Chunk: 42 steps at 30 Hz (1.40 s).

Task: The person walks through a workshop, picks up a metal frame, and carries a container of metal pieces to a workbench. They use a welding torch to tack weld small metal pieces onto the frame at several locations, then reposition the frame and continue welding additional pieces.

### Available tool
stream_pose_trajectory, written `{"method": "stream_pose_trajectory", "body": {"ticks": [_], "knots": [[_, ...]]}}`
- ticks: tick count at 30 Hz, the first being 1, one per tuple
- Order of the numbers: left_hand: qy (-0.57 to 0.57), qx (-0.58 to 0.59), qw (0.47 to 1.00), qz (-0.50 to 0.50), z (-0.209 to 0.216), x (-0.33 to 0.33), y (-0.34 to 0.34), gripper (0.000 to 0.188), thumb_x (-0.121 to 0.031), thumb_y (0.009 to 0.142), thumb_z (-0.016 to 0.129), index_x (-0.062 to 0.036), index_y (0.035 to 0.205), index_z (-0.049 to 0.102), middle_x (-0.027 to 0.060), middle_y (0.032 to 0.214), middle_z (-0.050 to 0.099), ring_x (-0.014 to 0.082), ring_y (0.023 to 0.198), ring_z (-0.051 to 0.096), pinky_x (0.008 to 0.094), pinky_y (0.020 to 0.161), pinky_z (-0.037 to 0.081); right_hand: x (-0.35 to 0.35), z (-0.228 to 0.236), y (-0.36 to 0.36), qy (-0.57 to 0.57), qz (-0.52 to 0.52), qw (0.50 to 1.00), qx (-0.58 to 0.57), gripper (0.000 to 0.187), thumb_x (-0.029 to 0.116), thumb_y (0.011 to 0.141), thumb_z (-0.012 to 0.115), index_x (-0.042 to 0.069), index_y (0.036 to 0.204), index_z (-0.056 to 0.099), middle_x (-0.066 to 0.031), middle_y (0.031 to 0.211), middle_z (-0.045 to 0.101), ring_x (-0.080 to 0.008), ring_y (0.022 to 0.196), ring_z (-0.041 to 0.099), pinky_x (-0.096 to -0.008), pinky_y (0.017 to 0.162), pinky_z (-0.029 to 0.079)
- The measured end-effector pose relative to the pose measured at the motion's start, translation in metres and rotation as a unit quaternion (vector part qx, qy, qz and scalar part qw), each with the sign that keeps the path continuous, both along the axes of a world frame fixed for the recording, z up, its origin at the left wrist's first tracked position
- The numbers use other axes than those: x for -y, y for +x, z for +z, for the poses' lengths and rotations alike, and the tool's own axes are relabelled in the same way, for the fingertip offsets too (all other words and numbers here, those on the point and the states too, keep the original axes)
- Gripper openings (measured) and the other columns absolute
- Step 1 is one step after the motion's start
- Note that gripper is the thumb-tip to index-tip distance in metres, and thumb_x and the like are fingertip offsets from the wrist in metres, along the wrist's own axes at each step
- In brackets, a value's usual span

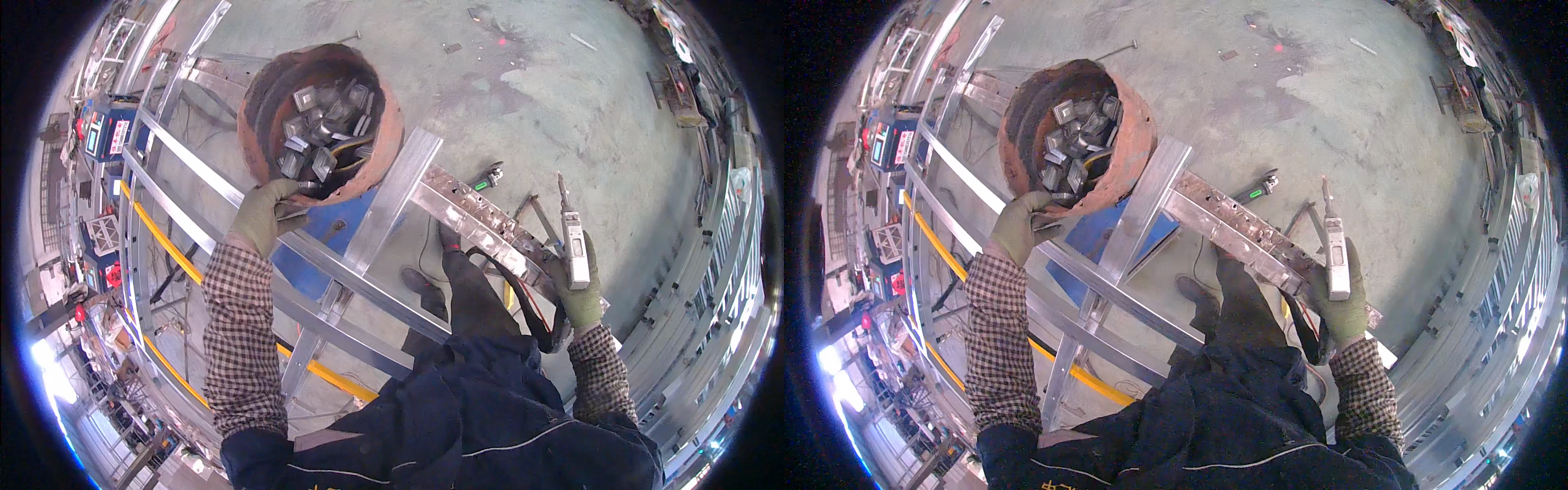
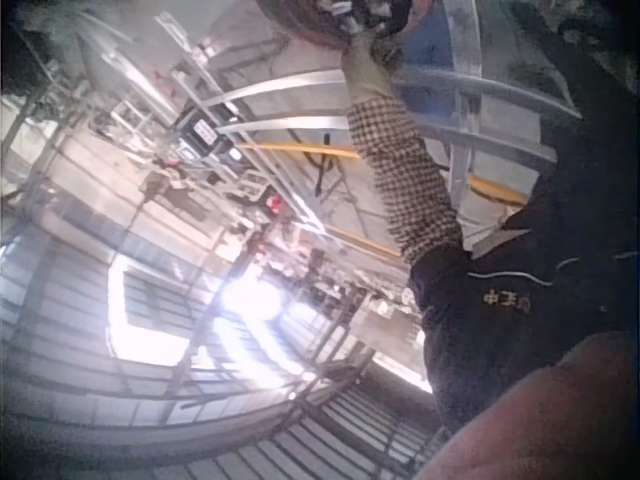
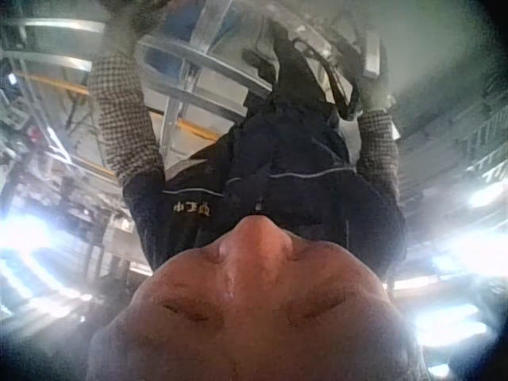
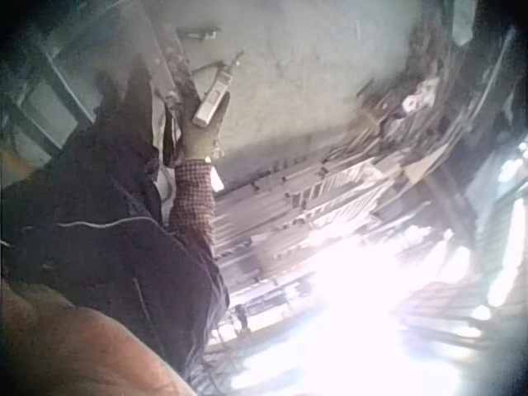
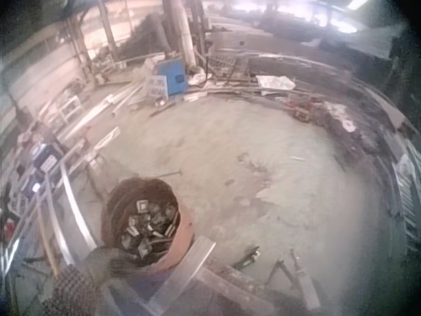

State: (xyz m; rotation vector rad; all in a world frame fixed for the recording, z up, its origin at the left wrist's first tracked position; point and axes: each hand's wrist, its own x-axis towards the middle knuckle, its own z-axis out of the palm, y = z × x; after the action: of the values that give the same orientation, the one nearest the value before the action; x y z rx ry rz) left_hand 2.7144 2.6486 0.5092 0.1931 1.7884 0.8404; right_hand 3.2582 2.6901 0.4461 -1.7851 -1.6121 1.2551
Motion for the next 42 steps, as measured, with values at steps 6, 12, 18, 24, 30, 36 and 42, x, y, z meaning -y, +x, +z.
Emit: {"method": "stream_pose_trajectory", "body": {"ticks": [6, 12, 18, 24, 30, 36, 42], "knots": [[-0.016, -0.026, 0.998, -0.061, -0.008, -0.003, -0.020, 0.032, -0.022, 0.100, 0.062, 0.0033, 0.120, 0.067, 0.0161, 0.118, 0.074, 0.0269, 0.103, 0.074, 0.0408, 0.092, 0.063, -0.002, -0.010, 0.001, 0.067, 0.023, 0.996, 0.050, 0.068, 0.021, 0.100, 0.075, 0.005, 0.158, 0.044, -0.0139, 0.133, 0.068, -0.0202, 0.115, 0.069, -0.0355, 0.097, 0.058], [0.034, -0.258, 0.838, -0.480, -0.017, -0.028, -0.083, 0.026, -0.017, 0.098, 0.065, 0.0021, 0.114, 0.070, 0.0138, 0.111, 0.073, 0.0292, 0.105, 0.074, 0.0441, 0.091, 0.065, -0.003, -0.014, 0.004, 0.072, 0.027, 0.994, 0.076, 0.074, 0.021, 0.099, 0.075, 0.007, 0.163, 0.040, -0.0167, 0.142, 0.066, -0.0245, 0.125, 0.068, -0.0392, 0.103, 0.056], [0.013, -0.140, 0.952, -0.274, -0.018, -0.037, -0.095, 0.035, -0.019, 0.092, 0.069, 0.0013, 0.120, 0.069, 0.0166, 0.112, 0.072, 0.0307, 0.101, 0.075, 0.0452, 0.089, 0.065, -0.004, -0.018, 0.002, 0.091, 0.034, 0.992, 0.077, 0.074, 0.020, 0.098, 0.077, 0.010, 0.163, 0.041, -0.0151, 0.136, 0.070, -0.0234, 0.120, 0.070, -0.0378, 0.098, 0.058], [-0.065, -0.139, 0.978, -0.142, 0.004, -0.043, -0.060, 0.047, -0.028, 0.092, 0.069, -0.0027, 0.131, 0.066, 0.0155, 0.119, 0.072, 0.0273, 0.102, 0.073, 0.0425, 0.088, 0.063, -0.009, -0.020, 0.002, 0.104, 0.057, 0.989, 0.088, 0.072, 0.018, 0.098, 0.077, 0.009, 0.161, 0.044, -0.0117, 0.128, 0.073, -0.0207, 0.104, 0.073, -0.0350, 0.089, 0.060], [0.055, -0.456, 0.874, -0.162, 0.012, -0.044, -0.021, 0.059, -0.041, 0.095, 0.073, -0.0057, 0.141, 0.062, 0.0153, 0.126, 0.071, 0.0295, 0.110, 0.070, 0.0437, 0.101, 0.056, -0.009, -0.018, 0.011, 0.054, 0.045, 0.995, 0.065, 0.064, 0.020, 0.100, 0.075, 0.006, 0.157, 0.049, -0.0105, 0.114, 0.076, -0.0176, 0.090, 0.075, -0.0338, 0.079, 0.062], [0.270, -0.618, 0.658, -0.334, 0.025, -0.044, 0.042, 0.044, -0.040, 0.095, 0.073, -0.0058, 0.123, 0.072, 0.0152, 0.115, 0.074, 0.0364, 0.109, 0.069, 0.0488, 0.098, 0.053, -0.006, -0.025, 0.013, 0.116, 0.057, 0.988, 0.083, 0.059, 0.020, 0.101, 0.075, 0.004, 0.154, 0.053, -0.0117, 0.115, 0.077, -0.0171, 0.094, 0.075, -0.0348, 0.081, 0.062], [0.232, -0.533, 0.705, -0.406, 0.022, -0.044, 0.087, 0.034, -0.039, 0.099, 0.068, -0.0083, 0.111, 0.076, 0.0156, 0.094, 0.076, 0.0381, 0.091, 0.073, 0.0509, 0.080, 0.056, -0.009, -0.024, 0.012, 0.109, 0.072, 0.986, 0.099, 0.057, 0.017, 0.101, 0.074, 0.004, 0.152, 0.054, -0.0121, 0.120, 0.075, -0.0187, 0.101, 0.074, -0.0349, 0.085, 0.061]]}}
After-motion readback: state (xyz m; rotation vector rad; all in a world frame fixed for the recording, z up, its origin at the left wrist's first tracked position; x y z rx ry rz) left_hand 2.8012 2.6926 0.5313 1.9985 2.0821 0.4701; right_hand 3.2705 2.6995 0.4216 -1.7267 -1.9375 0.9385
